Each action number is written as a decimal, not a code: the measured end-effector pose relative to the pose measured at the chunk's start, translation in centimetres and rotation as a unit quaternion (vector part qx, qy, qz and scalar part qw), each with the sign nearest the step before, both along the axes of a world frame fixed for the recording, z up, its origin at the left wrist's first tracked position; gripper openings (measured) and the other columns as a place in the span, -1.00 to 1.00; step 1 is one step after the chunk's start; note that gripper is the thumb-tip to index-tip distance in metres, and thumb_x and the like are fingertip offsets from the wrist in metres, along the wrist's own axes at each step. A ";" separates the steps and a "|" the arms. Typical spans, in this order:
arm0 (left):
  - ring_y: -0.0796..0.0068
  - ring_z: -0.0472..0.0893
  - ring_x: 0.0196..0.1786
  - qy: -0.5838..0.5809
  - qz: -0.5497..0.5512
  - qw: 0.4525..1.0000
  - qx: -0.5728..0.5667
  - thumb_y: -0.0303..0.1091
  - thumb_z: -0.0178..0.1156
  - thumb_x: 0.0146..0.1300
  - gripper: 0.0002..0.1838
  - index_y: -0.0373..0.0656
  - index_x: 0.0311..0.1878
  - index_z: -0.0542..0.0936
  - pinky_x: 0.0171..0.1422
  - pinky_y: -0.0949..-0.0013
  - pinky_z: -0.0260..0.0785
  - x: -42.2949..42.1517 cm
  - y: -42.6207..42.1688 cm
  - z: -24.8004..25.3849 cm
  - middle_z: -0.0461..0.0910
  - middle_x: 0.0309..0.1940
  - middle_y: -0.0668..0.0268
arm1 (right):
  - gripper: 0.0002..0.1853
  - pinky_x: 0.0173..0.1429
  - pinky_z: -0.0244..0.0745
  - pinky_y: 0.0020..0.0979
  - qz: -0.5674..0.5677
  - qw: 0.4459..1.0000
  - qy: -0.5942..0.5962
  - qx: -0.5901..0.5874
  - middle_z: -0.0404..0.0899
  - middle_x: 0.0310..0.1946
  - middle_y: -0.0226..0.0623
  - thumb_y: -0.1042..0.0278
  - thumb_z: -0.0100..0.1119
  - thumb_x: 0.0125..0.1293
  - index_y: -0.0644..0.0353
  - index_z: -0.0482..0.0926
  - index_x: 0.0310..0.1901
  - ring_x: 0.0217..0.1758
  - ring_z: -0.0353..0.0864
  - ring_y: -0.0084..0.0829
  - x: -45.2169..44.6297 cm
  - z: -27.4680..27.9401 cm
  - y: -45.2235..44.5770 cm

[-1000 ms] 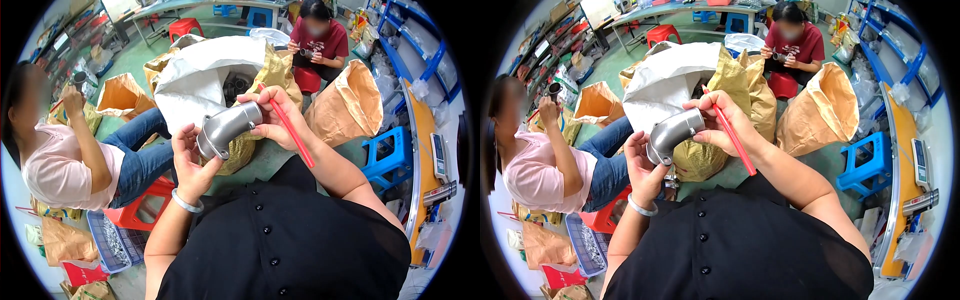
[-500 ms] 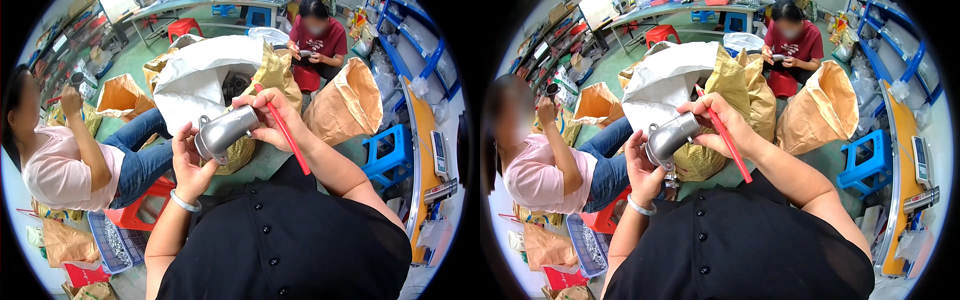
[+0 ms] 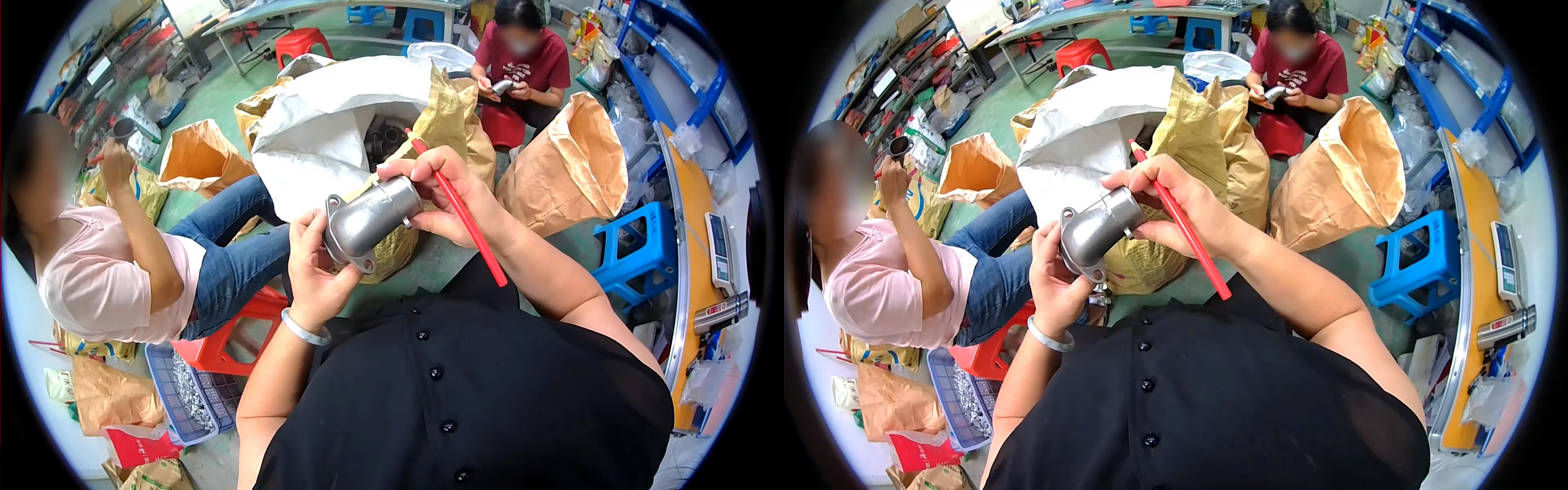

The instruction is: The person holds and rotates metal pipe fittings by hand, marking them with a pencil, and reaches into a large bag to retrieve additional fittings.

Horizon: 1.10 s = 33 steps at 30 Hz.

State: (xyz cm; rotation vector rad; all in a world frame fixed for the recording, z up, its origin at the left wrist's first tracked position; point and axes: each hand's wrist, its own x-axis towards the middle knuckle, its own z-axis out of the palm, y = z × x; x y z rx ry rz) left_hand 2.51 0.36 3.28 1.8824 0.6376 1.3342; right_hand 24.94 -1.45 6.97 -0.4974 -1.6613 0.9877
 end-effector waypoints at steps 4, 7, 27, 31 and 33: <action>0.48 0.34 0.10 -0.019 -0.005 1.000 -0.021 -0.66 0.26 -0.21 -0.28 -0.33 0.17 0.34 0.21 0.47 0.20 0.2 -0.2 0.2 0.22 0.03 0.28 | -0.43 0.28 0.24 -0.28 0.005 1.000 -0.004 0.002 0.27 0.21 -0.09 0.84 0.13 0.00 0.04 0.19 -0.05 0.29 0.27 -0.32 0.1 0.1 0.0; 0.47 0.34 0.10 -0.025 -0.005 0.999 -0.029 -0.67 0.26 -0.22 -0.30 -0.34 0.15 0.35 0.21 0.48 0.19 0.3 -0.3 0.2 0.22 0.03 0.27 | -0.47 0.30 0.21 -0.27 0.023 1.000 0.009 -0.016 0.26 0.21 -0.06 0.82 0.11 0.03 0.06 0.19 -0.04 0.29 0.27 -0.31 0.2 0.5 -0.2; 0.35 0.29 0.16 0.033 0.056 0.996 0.063 -0.64 0.25 -0.23 -0.28 -0.38 0.15 0.30 0.25 0.41 0.18 -0.1 -0.8 -0.1 0.18 0.08 0.16 | -0.64 0.33 0.13 -0.29 -0.013 0.995 0.057 -0.075 0.38 0.10 -0.05 0.69 0.05 0.15 0.17 0.22 -0.05 0.24 0.32 -0.36 -1.2 0.7 -0.7; 0.35 0.30 0.16 0.037 0.057 0.995 0.069 -0.65 0.22 -0.23 -0.29 -0.39 0.15 0.30 0.26 0.40 0.17 -0.1 -0.9 0.1 0.17 0.08 0.17 | -0.66 0.32 0.16 -0.30 -0.028 0.995 0.051 -0.076 0.40 0.08 -0.08 0.68 0.04 0.16 0.16 0.23 -0.07 0.22 0.34 -0.37 -1.4 0.9 -0.9; 0.35 0.30 0.15 0.044 0.059 0.995 0.070 -0.67 0.20 -0.24 -0.30 -0.39 0.14 0.30 0.26 0.40 0.18 -0.1 -1.0 0.2 0.17 0.08 0.17 | -0.67 0.30 0.18 -0.31 -0.029 0.995 0.055 -0.081 0.41 0.07 -0.09 0.67 0.04 0.17 0.15 0.23 -0.08 0.20 0.35 -0.39 -1.4 1.0 -0.9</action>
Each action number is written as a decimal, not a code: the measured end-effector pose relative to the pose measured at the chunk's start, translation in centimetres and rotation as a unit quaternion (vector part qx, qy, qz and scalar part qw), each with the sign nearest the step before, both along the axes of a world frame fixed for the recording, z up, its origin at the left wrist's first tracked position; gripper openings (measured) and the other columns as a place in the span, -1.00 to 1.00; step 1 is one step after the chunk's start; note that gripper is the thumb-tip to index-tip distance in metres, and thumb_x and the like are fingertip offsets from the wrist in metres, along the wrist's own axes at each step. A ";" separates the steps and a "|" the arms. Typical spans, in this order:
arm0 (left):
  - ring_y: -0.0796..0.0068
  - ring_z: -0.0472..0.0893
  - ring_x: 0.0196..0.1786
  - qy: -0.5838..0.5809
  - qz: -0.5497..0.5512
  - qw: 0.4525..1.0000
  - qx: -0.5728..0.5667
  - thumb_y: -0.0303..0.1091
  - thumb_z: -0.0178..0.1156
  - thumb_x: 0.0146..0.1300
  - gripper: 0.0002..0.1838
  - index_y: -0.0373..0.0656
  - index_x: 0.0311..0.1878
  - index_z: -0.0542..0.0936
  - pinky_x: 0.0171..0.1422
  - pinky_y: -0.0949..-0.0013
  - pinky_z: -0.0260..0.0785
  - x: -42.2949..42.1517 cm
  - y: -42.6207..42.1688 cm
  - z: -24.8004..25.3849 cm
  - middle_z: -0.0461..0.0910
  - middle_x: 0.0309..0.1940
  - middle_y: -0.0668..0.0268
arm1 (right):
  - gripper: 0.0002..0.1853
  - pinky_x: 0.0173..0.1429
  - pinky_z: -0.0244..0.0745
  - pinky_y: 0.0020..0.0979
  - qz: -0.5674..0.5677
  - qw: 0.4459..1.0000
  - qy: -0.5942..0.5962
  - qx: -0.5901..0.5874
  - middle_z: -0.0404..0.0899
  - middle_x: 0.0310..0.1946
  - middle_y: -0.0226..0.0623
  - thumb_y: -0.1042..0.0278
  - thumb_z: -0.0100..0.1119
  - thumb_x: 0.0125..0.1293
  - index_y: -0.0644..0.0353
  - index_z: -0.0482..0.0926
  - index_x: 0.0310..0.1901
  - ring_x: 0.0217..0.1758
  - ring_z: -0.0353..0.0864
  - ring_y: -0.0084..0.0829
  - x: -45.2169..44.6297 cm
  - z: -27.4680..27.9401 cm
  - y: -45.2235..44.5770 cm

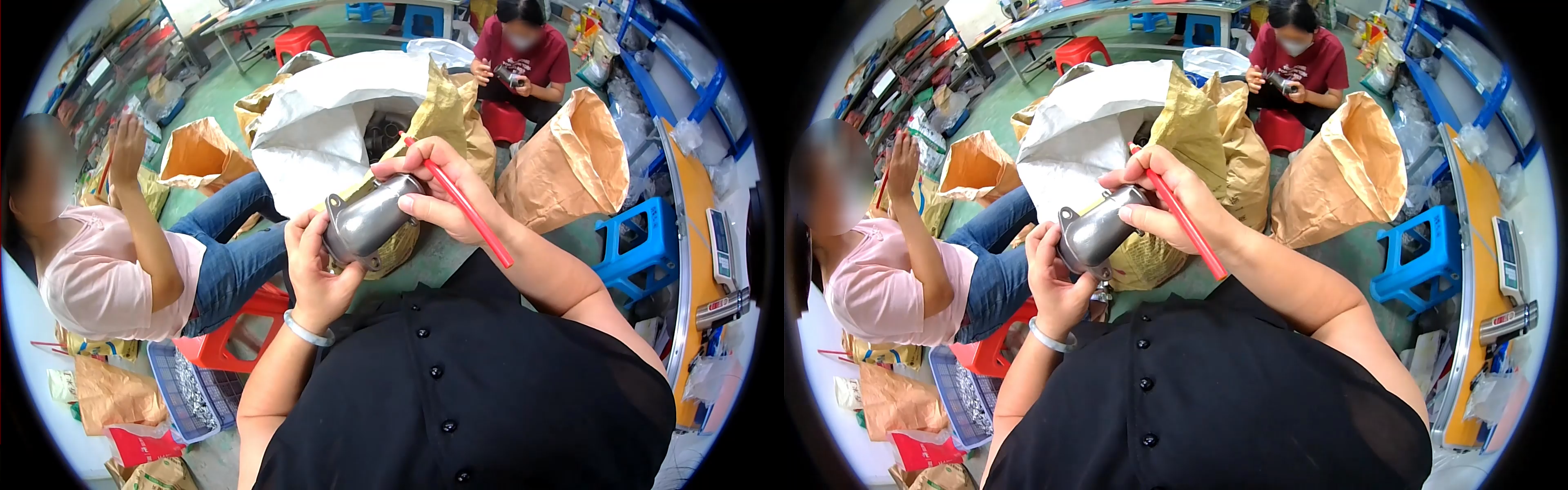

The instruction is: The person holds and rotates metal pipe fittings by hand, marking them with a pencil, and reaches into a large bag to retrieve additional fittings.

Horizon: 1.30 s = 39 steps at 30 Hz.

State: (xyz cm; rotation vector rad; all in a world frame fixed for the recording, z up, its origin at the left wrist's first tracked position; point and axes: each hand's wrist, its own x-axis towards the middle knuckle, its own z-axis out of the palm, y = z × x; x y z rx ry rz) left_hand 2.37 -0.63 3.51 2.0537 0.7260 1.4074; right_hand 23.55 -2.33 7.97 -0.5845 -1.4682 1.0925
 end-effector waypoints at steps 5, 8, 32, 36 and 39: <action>0.36 0.31 0.16 -0.013 -0.004 1.000 -0.022 -0.70 0.17 -0.25 -0.31 -0.39 0.12 0.31 0.23 0.41 0.22 0.1 -0.3 0.3 0.16 0.07 0.17 | -0.72 0.23 0.24 -0.36 -0.022 0.999 -0.011 -0.038 0.44 0.05 -0.13 0.61 0.06 0.21 0.12 0.24 -0.11 0.13 0.39 -0.45 -0.2 0.4 -0.2; 0.36 0.31 0.16 0.000 0.001 1.000 -0.016 -0.70 0.16 -0.25 -0.32 -0.40 0.11 0.32 0.23 0.41 0.24 0.1 -0.2 0.4 0.16 0.07 0.18 | -0.72 0.23 0.24 -0.36 -0.022 0.999 -0.012 -0.025 0.44 0.05 -0.14 0.61 0.06 0.21 0.12 0.24 -0.12 0.12 0.39 -0.46 -0.2 -0.1 0.3; 0.38 0.34 0.07 -0.036 0.051 0.997 -0.054 -0.63 0.26 -0.25 -0.37 -0.40 0.04 0.37 0.21 0.45 0.19 -0.3 0.4 0.1 0.27 -0.02 0.20 | -0.79 0.13 0.44 -0.25 -0.141 0.921 -0.272 0.242 0.31 0.13 0.08 0.63 0.13 0.15 0.25 0.36 -0.20 0.22 0.39 -0.12 0.2 0.7 -1.1; 0.31 0.35 0.03 -0.018 0.077 0.996 -0.035 -0.60 0.27 -0.30 -0.35 -0.36 0.03 0.36 0.16 0.42 0.22 -0.6 0.6 0.3 0.25 -0.05 0.13 | -0.77 0.12 0.44 -0.25 -0.155 0.901 -0.292 0.281 0.39 0.07 0.06 0.61 0.17 0.13 0.26 0.35 -0.20 0.23 0.37 -0.09 -0.2 0.4 -0.8; 0.31 0.35 0.03 -0.013 0.089 0.996 -0.022 -0.60 0.28 -0.29 -0.34 -0.36 0.04 0.36 0.16 0.41 0.23 -0.9 0.9 0.0 0.25 -0.05 0.13 | -0.76 0.18 0.36 -0.20 -0.157 0.887 -0.308 0.306 0.52 -0.02 -0.03 0.59 0.21 0.08 0.24 0.37 -0.24 0.25 0.32 -0.04 -0.6 0.8 -0.6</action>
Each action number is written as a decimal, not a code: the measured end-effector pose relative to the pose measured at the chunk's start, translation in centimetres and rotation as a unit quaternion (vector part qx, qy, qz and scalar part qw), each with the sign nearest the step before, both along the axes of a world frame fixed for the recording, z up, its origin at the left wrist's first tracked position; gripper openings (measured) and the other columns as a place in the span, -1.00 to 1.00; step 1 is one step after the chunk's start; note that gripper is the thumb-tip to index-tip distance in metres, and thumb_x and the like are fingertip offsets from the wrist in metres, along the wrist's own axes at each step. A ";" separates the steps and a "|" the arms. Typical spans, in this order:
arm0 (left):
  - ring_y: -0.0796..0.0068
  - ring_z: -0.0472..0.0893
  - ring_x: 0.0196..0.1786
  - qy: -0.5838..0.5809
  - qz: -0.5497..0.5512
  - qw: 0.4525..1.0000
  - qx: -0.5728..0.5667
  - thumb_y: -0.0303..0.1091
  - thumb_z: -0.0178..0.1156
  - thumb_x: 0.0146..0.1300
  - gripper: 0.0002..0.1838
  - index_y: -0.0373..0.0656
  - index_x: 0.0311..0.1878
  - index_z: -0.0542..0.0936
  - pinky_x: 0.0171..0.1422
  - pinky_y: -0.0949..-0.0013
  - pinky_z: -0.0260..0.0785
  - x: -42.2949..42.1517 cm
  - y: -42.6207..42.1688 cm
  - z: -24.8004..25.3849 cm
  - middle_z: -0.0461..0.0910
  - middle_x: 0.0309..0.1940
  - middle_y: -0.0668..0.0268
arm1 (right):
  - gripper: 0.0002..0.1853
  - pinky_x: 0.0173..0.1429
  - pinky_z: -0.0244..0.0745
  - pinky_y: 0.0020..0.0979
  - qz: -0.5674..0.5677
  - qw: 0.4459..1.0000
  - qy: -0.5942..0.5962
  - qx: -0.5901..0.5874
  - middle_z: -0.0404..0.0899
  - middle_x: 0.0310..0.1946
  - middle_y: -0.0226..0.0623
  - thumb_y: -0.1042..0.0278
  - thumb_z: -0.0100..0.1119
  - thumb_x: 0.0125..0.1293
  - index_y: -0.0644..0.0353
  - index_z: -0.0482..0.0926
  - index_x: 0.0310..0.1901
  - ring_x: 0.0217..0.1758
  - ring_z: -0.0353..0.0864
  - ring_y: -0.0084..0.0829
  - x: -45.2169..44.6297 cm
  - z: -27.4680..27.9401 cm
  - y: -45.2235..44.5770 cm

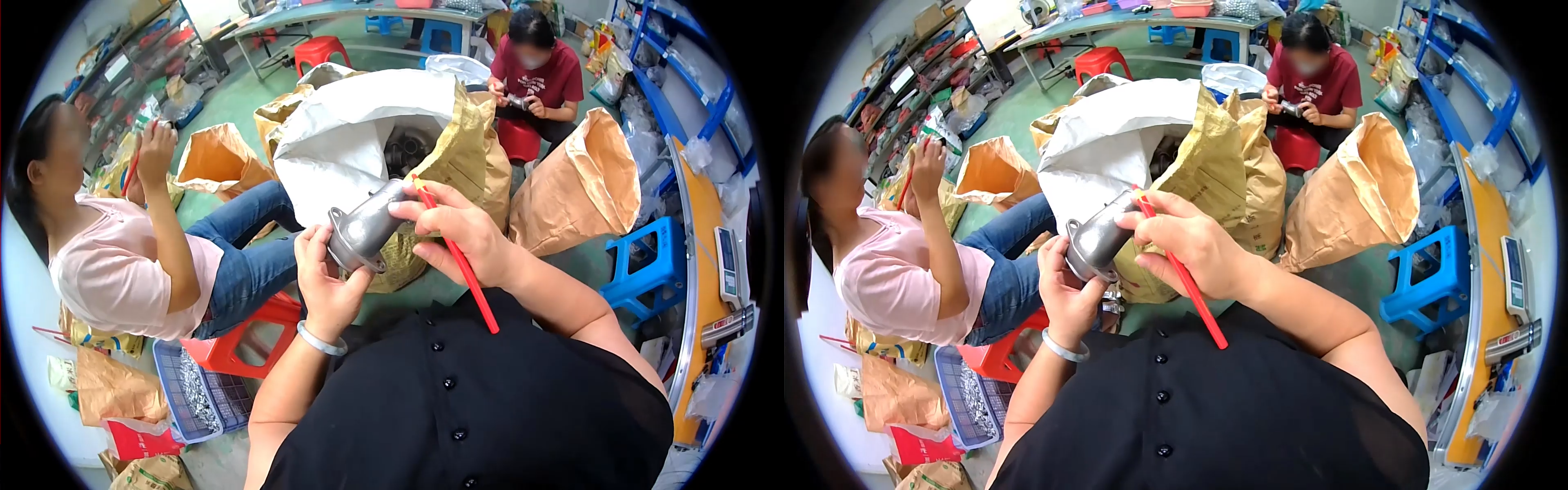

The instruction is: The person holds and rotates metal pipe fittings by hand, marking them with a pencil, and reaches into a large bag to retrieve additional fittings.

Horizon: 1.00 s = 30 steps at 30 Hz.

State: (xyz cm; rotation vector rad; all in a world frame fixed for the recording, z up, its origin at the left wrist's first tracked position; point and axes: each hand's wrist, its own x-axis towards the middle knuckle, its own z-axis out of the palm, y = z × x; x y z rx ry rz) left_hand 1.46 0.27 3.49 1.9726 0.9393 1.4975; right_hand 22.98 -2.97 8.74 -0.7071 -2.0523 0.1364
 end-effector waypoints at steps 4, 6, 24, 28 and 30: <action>0.28 0.35 0.03 -0.020 0.001 1.000 -0.004 -0.57 0.29 -0.28 -0.34 -0.37 0.04 0.37 0.14 0.41 0.25 0.1 0.0 0.0 0.26 -0.05 0.12 | -0.74 0.22 0.28 -0.15 0.015 1.000 -0.015 0.005 0.56 -0.07 -0.16 0.55 0.28 -0.02 0.22 0.42 -0.30 0.21 0.32 -0.01 -1.2 0.2 -0.1; 0.26 0.36 0.01 0.003 0.018 1.000 0.015 -0.56 0.30 -0.28 -0.35 -0.36 0.04 0.37 0.10 0.40 0.28 0.1 0.1 0.0 0.26 -0.05 0.11 | -0.73 0.21 0.27 -0.09 0.023 0.999 -0.026 0.020 0.55 -0.12 -0.22 0.50 0.31 -0.05 0.20 0.44 -0.31 0.14 0.36 -0.02 -1.9 0.5 0.2; 0.19 0.39 0.01 0.034 0.054 0.997 0.030 -0.54 0.33 -0.26 -0.34 -0.36 0.04 0.37 0.04 0.35 0.33 0.1 0.7 0.0 0.26 -0.03 0.04 | -0.70 0.33 0.10 0.03 -0.049 0.982 -0.158 0.091 0.50 -0.01 -0.32 0.36 0.33 -0.05 0.14 0.45 -0.27 0.20 0.35 -0.13 -3.5 1.2 0.9; 0.22 0.39 0.02 0.036 0.057 0.997 0.034 -0.55 0.32 -0.25 -0.36 -0.35 0.04 0.38 0.06 0.37 0.32 0.1 0.6 -0.1 0.27 -0.03 0.07 | -0.70 0.32 0.12 0.02 -0.050 0.983 -0.154 0.090 0.49 0.01 -0.30 0.36 0.32 -0.05 0.14 0.45 -0.27 0.20 0.35 -0.12 -3.5 1.1 1.0; 0.32 0.38 0.05 0.047 0.067 0.996 0.034 -0.59 0.27 -0.20 -0.39 -0.35 0.06 0.38 0.08 0.44 0.32 0.1 0.5 -0.2 0.28 -0.02 0.13 | -0.71 0.31 0.13 0.01 -0.033 0.983 -0.156 0.090 0.49 0.01 -0.30 0.36 0.32 -0.05 0.14 0.45 -0.27 0.20 0.35 -0.12 -3.5 1.0 1.0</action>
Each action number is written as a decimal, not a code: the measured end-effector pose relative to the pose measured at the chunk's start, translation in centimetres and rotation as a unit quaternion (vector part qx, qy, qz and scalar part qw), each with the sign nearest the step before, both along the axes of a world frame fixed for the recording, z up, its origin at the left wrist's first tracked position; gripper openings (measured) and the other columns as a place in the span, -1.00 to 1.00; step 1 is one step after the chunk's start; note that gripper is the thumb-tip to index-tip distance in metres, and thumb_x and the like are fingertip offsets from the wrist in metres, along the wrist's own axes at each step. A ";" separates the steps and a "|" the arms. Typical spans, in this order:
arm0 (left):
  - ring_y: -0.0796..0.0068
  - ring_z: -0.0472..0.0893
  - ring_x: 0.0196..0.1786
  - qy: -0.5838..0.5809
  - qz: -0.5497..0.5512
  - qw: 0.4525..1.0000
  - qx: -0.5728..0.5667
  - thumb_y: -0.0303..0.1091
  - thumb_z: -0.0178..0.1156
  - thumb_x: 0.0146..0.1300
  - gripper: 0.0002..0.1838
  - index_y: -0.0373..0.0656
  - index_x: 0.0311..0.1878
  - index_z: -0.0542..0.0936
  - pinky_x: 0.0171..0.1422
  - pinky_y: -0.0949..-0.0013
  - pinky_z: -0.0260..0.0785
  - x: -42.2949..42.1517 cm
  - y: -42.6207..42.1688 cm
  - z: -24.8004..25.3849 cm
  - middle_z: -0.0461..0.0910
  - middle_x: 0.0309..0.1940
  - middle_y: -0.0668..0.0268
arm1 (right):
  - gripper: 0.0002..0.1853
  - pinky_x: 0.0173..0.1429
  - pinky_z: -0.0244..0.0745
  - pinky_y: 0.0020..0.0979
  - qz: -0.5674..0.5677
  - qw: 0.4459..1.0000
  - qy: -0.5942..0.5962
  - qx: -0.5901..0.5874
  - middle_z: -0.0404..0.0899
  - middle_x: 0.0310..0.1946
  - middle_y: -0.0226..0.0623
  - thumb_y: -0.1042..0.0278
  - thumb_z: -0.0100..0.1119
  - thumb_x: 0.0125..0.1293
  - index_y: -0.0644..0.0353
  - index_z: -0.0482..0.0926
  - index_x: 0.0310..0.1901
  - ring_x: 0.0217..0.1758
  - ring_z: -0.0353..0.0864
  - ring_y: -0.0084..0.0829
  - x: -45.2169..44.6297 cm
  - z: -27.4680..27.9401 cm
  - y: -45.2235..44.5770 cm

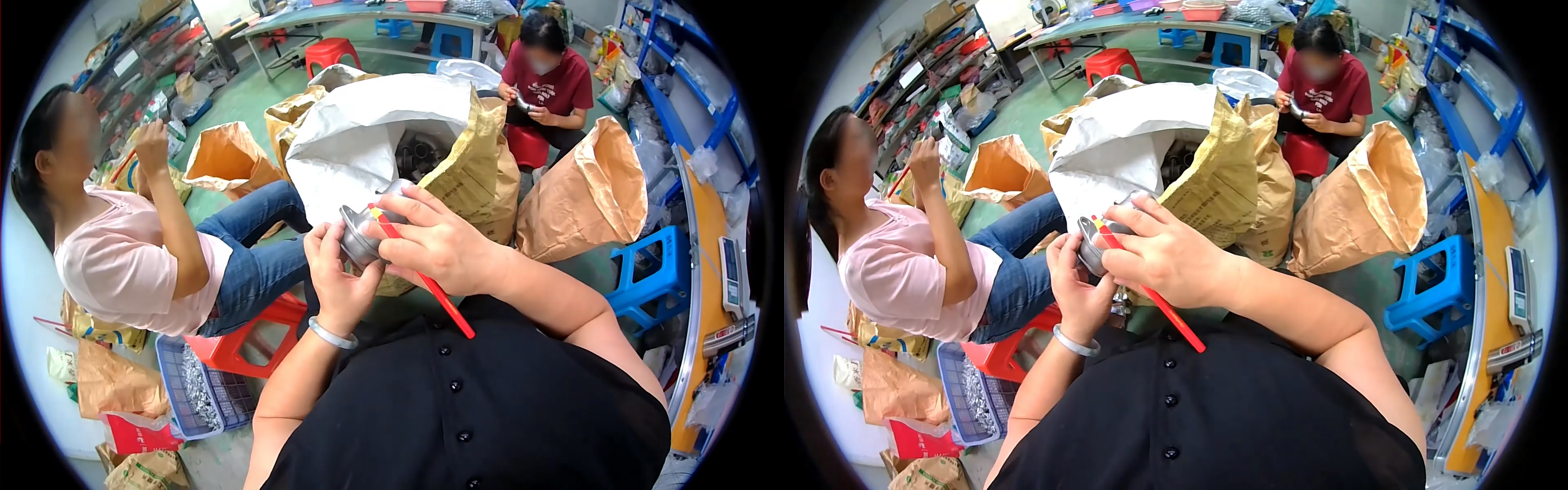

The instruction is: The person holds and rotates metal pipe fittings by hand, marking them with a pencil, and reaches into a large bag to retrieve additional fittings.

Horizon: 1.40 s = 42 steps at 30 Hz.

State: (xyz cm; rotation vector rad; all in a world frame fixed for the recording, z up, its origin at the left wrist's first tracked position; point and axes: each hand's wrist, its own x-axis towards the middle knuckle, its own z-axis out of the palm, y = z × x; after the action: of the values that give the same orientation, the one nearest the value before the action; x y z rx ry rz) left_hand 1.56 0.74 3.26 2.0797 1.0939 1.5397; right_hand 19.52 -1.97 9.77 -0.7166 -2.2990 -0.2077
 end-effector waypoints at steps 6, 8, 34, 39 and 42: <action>0.30 0.37 0.07 0.013 0.004 0.999 0.034 -0.56 0.26 -0.16 -0.37 -0.37 0.10 0.34 0.12 0.44 0.29 -0.1 -0.2 -0.1 0.26 0.03 0.13 | -0.74 0.29 0.16 0.00 0.042 0.999 -0.002 -0.015 0.50 0.01 -0.28 0.37 0.30 -0.02 0.16 0.46 -0.29 0.19 0.35 -0.10 0.5 0.3 -0.4; 0.21 0.38 0.05 -0.029 0.002 0.999 0.027 -0.56 0.30 -0.23 -0.33 -0.35 0.08 0.35 0.11 0.37 0.29 0.2 -0.2 -0.1 0.27 0.01 0.08 | -0.76 0.26 0.20 0.00 0.059 0.998 0.008 -0.021 0.50 -0.01 -0.26 0.39 0.29 -0.01 0.18 0.45 -0.31 0.17 0.36 -0.09 0.6 0.2 -0.6; 0.26 0.34 0.05 -0.095 -0.042 0.993 0.054 -0.60 0.22 -0.27 -0.30 -0.33 0.12 0.32 0.16 0.37 0.23 -0.4 -1.0 0.1 0.24 0.02 0.09 | -0.79 0.14 0.36 -0.15 0.001 0.993 0.119 0.021 0.56 -0.09 -0.13 0.57 0.18 0.03 0.26 0.44 -0.26 0.03 0.45 0.00 2.5 0.7 -1.5; 0.27 0.36 0.04 -0.098 -0.034 0.993 0.049 -0.61 0.21 -0.28 -0.31 -0.32 0.10 0.34 0.15 0.39 0.24 -0.1 -0.7 0.0 0.26 0.01 0.10 | -0.73 0.19 0.34 -0.14 -0.003 0.994 0.108 -0.014 0.54 -0.02 -0.18 0.64 0.18 0.00 0.28 0.46 -0.20 0.13 0.42 -0.02 2.8 0.4 -1.0; 0.26 0.36 0.05 -0.095 -0.034 0.995 0.013 -0.61 0.21 -0.28 -0.32 -0.32 0.09 0.35 0.16 0.38 0.24 -0.1 -0.4 -0.3 0.26 0.00 0.10 | -0.75 0.16 0.37 -0.14 -0.007 0.995 0.102 -0.013 0.56 -0.06 -0.17 0.64 0.19 0.00 0.29 0.46 -0.23 0.11 0.43 -0.01 2.7 0.3 -0.5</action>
State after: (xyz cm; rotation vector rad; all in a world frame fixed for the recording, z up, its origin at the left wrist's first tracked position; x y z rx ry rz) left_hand 1.48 0.37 2.91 1.9195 0.9295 1.6861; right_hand 22.25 -2.52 10.08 -0.7322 -2.1053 -0.1063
